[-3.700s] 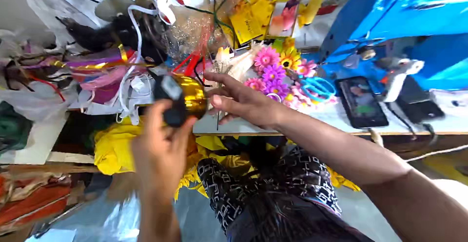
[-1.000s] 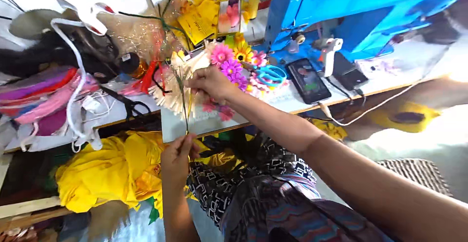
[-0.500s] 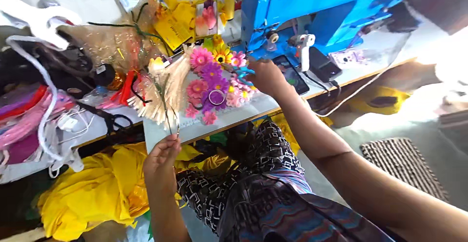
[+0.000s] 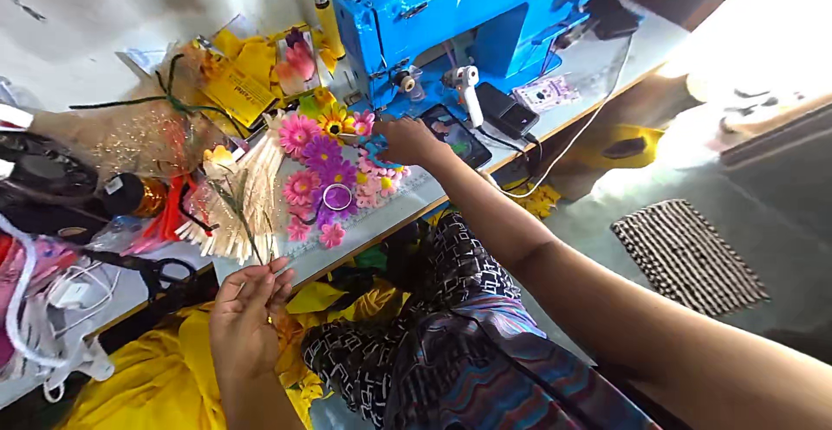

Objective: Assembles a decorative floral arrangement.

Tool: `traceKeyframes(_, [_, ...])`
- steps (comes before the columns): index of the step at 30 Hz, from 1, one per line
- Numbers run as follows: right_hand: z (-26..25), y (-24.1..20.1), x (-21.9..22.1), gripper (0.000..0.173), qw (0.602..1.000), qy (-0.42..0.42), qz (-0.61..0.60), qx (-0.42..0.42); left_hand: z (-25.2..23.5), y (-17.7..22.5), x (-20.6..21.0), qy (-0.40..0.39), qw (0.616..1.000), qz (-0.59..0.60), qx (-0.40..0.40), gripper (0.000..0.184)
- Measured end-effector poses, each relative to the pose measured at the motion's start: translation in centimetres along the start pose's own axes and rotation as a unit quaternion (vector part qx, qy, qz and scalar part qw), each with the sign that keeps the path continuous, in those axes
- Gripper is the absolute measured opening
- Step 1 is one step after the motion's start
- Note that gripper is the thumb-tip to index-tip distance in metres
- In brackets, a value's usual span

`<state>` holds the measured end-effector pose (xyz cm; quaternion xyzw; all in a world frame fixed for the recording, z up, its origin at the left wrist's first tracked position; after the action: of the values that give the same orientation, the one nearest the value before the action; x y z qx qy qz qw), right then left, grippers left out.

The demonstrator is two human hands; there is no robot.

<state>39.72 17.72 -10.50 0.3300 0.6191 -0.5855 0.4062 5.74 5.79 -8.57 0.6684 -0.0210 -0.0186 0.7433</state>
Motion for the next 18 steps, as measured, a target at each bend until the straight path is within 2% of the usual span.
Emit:
traceKeyframes(3, [1.1,-2.1,-1.2,0.048,0.998,0.030,0.060,0.013,-0.4,0.0,-1.1,-0.004,0.999,-0.051,0.006,0.024])
traceKeyframes(6, [3.4,-3.5,-2.7,0.049,0.996,0.023,0.080,0.007,-0.8,0.3,-1.7,-0.032,0.994,-0.105,-0.009,0.031])
traceKeyframes(9, [5.8,-3.9,-3.6,0.052,0.997,0.032,0.027,-0.058,-1.1,1.0,-2.1,-0.059,0.991,-0.117,-0.041,0.033])
traceKeyframes(11, [6.9,-4.1,-3.9,0.047,0.992,0.016,-0.063,-0.110,-1.4,1.3,-2.3,-0.072,0.992,-0.096,-0.039,0.034])
traceKeyframes(13, [7.9,-4.2,-3.2,0.043,0.966,-0.034,-0.203,-0.155,-1.7,1.5,-2.5,-0.096,0.992,-0.081,-0.017,0.037])
traceKeyframes(16, [9.5,-4.8,-0.2,0.051,0.885,-0.163,-0.406,-0.157,-2.0,1.9,-2.7,-0.132,0.988,-0.082,-0.007,0.043])
traceKeyframes(18, [10.3,-5.2,2.2,0.052,0.838,-0.221,-0.472,-0.159,-2.3,2.1,-2.7,-0.147,0.987,-0.063,-0.007,0.044])
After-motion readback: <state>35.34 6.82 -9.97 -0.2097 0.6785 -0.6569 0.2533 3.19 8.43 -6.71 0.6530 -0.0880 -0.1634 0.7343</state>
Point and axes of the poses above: each hand's wrist, its own z-axis away from the middle knuckle, its own x-axis out of the palm, y = z × x, the point moved 1 cm from there along -z, towards the middle knuckle, and after that the axes turned 8 degrees about -x, right-handed, at the moved point
